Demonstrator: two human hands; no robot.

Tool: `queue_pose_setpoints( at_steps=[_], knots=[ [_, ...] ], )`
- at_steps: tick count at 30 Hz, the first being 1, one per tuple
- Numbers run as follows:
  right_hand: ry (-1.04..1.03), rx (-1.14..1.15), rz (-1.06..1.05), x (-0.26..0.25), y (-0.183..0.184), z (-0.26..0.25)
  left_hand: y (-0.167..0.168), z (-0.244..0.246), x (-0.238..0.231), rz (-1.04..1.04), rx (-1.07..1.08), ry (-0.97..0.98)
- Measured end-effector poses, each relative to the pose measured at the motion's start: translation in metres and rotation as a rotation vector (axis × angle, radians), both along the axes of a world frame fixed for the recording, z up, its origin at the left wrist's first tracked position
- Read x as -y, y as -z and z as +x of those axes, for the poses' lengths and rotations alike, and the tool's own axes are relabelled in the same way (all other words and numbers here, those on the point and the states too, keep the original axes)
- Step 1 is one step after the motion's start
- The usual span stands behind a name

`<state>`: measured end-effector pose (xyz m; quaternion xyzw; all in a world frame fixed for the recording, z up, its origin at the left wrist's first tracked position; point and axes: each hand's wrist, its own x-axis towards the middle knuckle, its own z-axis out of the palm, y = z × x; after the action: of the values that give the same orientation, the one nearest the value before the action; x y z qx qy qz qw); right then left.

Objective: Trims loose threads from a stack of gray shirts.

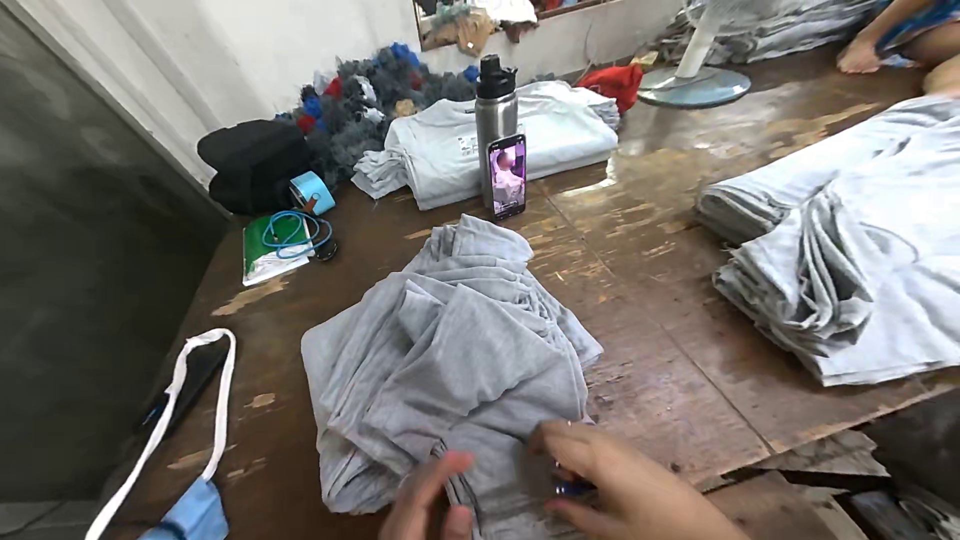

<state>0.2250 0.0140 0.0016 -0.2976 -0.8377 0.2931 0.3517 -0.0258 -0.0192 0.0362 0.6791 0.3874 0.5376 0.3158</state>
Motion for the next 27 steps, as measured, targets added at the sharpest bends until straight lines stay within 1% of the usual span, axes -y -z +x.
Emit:
queue_pose_setpoints(
  at_steps=[2,4,5,6,9,11,13,16,20,22,24,26,27],
  knots=[
    [-0.033,0.035,-0.049,0.009,0.017,0.008,0.012,0.002,0.006,-0.01,-0.248,0.081],
    [-0.021,0.013,-0.055,0.014,0.026,0.012,0.025,0.01,0.008,-0.021,-0.531,0.105],
    [-0.014,0.003,-0.042,0.015,0.028,0.012,0.03,0.015,0.009,-0.013,-0.622,0.086],
    [-0.017,-0.012,-0.03,0.015,0.027,0.011,0.034,0.019,0.009,0.003,-0.665,0.055],
    [-0.09,-0.084,-0.048,0.013,0.019,0.007,0.037,0.027,0.007,0.045,-0.642,0.004],
    [-0.129,-0.085,-0.087,0.012,0.015,0.008,0.037,0.027,0.005,0.058,-0.626,-0.008],
    [-0.082,-0.016,-0.107,0.011,0.013,0.011,0.036,0.024,0.005,0.038,-0.601,-0.002],
    [0.004,0.072,-0.044,0.009,0.018,0.017,0.04,0.021,0.005,0.017,-0.564,-0.014],
    [-0.01,0.039,-0.006,0.009,0.018,0.015,0.04,0.021,0.005,0.017,-0.588,-0.019],
    [-0.036,-0.016,0.008,0.013,0.011,0.011,0.04,0.025,0.004,0.037,-0.572,-0.078],
    [-0.062,-0.083,0.05,0.016,0.002,0.01,0.041,0.028,0.005,0.075,-0.501,-0.197],
    [-0.049,-0.159,0.082,0.015,-0.005,0.012,0.04,0.027,0.006,0.108,-0.428,-0.297],
    [-0.028,-0.194,0.1,0.014,-0.008,0.014,0.039,0.025,0.006,0.118,-0.402,-0.312]
  ],
)
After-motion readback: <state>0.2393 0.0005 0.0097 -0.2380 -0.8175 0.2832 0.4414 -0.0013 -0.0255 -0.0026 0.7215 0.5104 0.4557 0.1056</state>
